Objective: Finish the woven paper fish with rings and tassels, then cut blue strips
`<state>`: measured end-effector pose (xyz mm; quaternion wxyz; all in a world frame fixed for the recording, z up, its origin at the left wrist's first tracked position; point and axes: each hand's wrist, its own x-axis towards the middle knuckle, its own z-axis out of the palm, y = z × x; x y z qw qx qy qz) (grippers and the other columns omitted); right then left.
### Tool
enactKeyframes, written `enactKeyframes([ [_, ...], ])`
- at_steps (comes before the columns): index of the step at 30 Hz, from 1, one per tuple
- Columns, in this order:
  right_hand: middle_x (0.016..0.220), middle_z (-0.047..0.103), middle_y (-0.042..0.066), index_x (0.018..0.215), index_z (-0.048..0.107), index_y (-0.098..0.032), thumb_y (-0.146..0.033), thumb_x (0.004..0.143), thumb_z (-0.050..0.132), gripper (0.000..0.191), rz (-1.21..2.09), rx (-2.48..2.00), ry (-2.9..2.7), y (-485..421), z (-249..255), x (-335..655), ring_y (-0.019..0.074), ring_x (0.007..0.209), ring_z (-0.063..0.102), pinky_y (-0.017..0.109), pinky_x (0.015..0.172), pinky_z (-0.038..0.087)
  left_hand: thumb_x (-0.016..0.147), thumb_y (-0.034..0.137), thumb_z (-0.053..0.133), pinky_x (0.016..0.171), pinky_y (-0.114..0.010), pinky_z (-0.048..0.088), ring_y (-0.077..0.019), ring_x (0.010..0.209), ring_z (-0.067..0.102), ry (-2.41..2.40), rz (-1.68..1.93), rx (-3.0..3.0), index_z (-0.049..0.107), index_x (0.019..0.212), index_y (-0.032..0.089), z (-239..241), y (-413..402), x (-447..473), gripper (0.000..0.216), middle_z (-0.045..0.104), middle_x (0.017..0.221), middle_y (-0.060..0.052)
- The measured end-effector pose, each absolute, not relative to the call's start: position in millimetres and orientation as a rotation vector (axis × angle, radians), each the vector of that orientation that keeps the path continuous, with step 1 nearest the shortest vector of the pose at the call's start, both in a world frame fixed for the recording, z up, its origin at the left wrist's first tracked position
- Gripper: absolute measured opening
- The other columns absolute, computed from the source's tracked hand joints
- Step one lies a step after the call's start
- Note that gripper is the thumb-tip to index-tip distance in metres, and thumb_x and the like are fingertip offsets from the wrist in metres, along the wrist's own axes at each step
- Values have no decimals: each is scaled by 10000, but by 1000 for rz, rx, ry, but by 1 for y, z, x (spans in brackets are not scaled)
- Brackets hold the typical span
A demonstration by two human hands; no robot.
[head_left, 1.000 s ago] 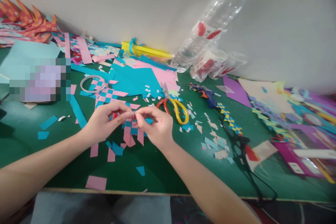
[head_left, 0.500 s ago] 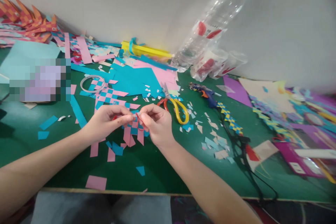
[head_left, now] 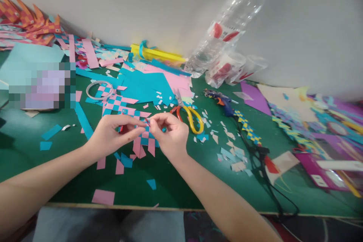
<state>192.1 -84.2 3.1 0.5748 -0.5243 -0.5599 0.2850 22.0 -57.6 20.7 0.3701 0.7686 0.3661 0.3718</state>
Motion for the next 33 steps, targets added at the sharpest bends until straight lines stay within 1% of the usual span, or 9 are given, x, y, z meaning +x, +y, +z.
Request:
enactKeyframes([
  [2, 521, 543, -55, 696, 639, -212, -226, 742, 616, 54, 640, -1193, -1359, -86, 2, 192, 80, 480, 487, 215, 472, 451, 811, 314, 653, 464, -196, 396, -92, 490, 486, 959, 960, 1964, 753, 865, 180, 19, -57, 23, 175, 628, 570, 7],
  [6, 541, 548, -53, 689, 634, -222, -200, 724, 615, 45, 653, -1121, -1407, -88, 1, 190, 82, 479, 484, 225, 476, 459, 797, 365, 666, 470, -205, 413, -101, 500, 500, 1004, 949, 1920, 746, 817, 185, 17, -56, 24, 199, 624, 577, 0],
  [10, 533, 549, -51, 671, 618, -221, -195, 704, 597, 46, 772, -1064, -1404, -88, 2, 188, 84, 478, 483, 230, 475, 459, 781, 358, 682, 470, -209, 413, -105, 498, 505, 989, 951, 1899, 726, 758, 178, 19, -56, 24, 187, 610, 558, 5],
  [19, 538, 534, -53, 678, 625, -208, -210, 694, 607, 24, 980, -1047, -1340, -84, 1, 192, 77, 494, 466, 224, 482, 440, 800, 342, 665, 478, -197, 402, -91, 500, 489, 955, 917, 1899, 699, 729, 170, 19, -54, 24, 189, 593, 557, 17],
  [24, 550, 539, -51, 675, 631, -206, -222, 699, 610, 35, 989, -1038, -1313, -82, 1, 194, 75, 499, 466, 223, 480, 422, 817, 361, 642, 485, -196, 408, -92, 512, 478, 960, 875, 1878, 707, 781, 171, 18, -54, 23, 203, 563, 560, 19],
  [30, 545, 535, -53, 673, 629, -199, -215, 730, 609, 63, 996, -1021, -1262, -79, 0, 197, 65, 474, 452, 215, 464, 406, 819, 369, 636, 473, -199, 409, -95, 499, 474, 990, 864, 1860, 707, 797, 177, 17, -54, 22, 206, 567, 558, 14],
  [33, 582, 560, -44, 707, 630, -201, -212, 758, 607, 57, 927, -1050, -1275, -80, -1, 197, 70, 494, 470, 220, 479, 420, 807, 384, 647, 461, -198, 410, -97, 492, 476, 1012, 887, 1840, 702, 794, 169, 16, -53, 22, 222, 564, 552, 12],
])
